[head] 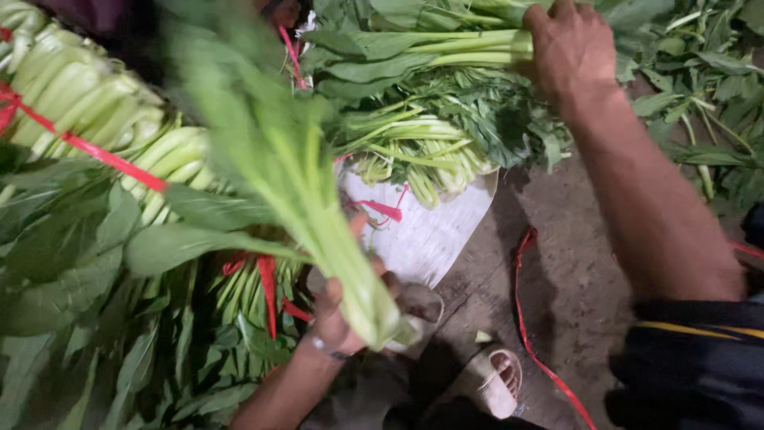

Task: The person gathers loose leafy green vegetables from a pile, aligns the stems, and ties them into bundles using red plastic ties. The person repeatedly forms and secures bundles, placing finished ones aside.

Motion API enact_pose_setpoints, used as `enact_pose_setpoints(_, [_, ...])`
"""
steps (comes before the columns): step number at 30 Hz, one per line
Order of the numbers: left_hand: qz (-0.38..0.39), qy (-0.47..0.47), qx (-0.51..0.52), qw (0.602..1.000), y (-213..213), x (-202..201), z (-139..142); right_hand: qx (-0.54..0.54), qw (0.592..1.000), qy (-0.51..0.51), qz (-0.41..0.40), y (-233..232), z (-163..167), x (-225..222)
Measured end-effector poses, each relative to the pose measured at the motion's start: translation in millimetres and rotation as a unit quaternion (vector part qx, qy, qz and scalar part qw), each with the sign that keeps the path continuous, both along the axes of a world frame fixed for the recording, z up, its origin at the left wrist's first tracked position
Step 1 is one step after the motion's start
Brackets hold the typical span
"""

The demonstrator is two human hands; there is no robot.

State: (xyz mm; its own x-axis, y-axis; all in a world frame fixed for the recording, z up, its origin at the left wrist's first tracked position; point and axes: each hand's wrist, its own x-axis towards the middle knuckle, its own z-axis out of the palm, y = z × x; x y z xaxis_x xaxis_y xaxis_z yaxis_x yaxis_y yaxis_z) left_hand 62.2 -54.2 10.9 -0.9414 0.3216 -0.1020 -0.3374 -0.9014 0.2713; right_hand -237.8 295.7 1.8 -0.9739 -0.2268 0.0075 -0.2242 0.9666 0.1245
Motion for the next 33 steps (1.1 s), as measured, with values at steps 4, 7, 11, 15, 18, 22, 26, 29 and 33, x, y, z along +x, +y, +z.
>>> enact_pose_setpoints(4, [-0.06, -0.052, 0.107, 0.991, 33, -4, -8, 0.114, 0.991, -0.003, 0.065, 2, 9, 14])
enact_pose_setpoints(7, [-0.093, -0.098, 0.037, 0.99, 58, -11, -2, 0.206, 0.974, 0.077, 0.051, -1, 21, 28])
enact_pose_setpoints(11, [-0.13, -0.118, 0.062, 0.983, 73, -13, 1, 0.122, 0.985, 0.071, 0.103, -11, 45, 49])
enact_pose_setpoints(15, [-0.11, -0.084, 0.048, 0.989, 78, -16, -7, -0.068, 0.985, -0.144, 0.058, -28, 76, 72])
enact_pose_setpoints(18, [-0.081, -0.079, 0.055, 0.992, 87, -24, -19, -0.277, 0.943, -0.18, 0.034, -43, 100, 94])
enact_pose_setpoints(22, [-0.056, -0.15, 0.033, 0.987, 98, -24, -38, -0.437, 0.862, -0.248, -0.069, -57, 135, 132])
enact_pose_setpoints(26, [-0.109, -0.131, -0.014, 0.985, 109, -13, -54, -0.287, 0.883, -0.352, -0.116, -64, 155, 194])
enact_pose_setpoints(29, [-0.116, -0.074, -0.072, 0.988, 121, -3, -52, -0.34, 0.868, -0.361, -0.036, -70, 150, 238])
enact_pose_setpoints(33, [-0.137, -0.048, -0.181, 0.973, 132, -6, -15, -0.379, 0.786, -0.439, -0.215, -52, 147, 271])
